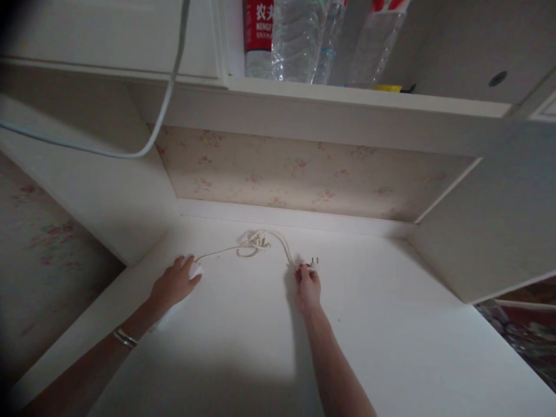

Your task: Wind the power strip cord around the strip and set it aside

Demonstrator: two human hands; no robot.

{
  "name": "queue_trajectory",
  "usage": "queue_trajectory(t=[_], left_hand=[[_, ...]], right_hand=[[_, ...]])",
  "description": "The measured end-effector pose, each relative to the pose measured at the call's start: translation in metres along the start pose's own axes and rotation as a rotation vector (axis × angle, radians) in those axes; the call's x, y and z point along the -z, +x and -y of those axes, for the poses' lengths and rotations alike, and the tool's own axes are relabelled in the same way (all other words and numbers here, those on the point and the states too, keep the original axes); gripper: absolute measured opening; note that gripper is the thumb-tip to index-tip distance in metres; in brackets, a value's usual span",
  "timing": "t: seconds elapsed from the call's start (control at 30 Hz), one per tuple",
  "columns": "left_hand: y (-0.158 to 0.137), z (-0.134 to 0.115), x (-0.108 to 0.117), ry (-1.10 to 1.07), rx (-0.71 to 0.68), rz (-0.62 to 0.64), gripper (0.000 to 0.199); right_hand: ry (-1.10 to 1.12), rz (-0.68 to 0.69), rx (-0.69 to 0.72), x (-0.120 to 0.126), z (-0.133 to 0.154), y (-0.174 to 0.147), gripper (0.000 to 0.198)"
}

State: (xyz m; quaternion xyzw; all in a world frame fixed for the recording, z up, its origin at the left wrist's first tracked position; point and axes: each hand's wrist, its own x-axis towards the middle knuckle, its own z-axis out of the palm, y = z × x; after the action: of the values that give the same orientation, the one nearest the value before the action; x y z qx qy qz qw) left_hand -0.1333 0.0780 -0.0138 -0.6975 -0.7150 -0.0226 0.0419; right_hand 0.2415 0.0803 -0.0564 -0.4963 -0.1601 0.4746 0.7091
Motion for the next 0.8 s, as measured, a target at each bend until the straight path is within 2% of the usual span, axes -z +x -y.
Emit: queue_trajectory(t=[0.13,0.3,0.5,0.63,0.8], left_hand=[[0.014,0.028,-0.007,0.008,0.062,0.014,0.053],[0.056,0.062,-0.009,0.017,0.182,-0.009,0.047],[0.091,0.078,-0.009,-0.013,0.247,-0.044,0.052],[0.089,0.08,-0.006,-0.017,0.207,-0.055,0.053],[0.08,0.075,-0.001,-0.01,0.125,-0.051,0.046]], right_hand=[[-0.135,0.016,-0.039,-0.029,-0.013,0.012,0.018],[-0.335,0.077,-0.144,-0.067,-0.031,0.021,0.013],[-0.457,0.034,-0.194,-0.105,-0.034,0.048,0.016],[-0.463,0.031,-0.122,-0.109,-0.025,0.058,0.019],[-0.365,0.09,0.039,-0.09,-0.018,0.036,0.029]])
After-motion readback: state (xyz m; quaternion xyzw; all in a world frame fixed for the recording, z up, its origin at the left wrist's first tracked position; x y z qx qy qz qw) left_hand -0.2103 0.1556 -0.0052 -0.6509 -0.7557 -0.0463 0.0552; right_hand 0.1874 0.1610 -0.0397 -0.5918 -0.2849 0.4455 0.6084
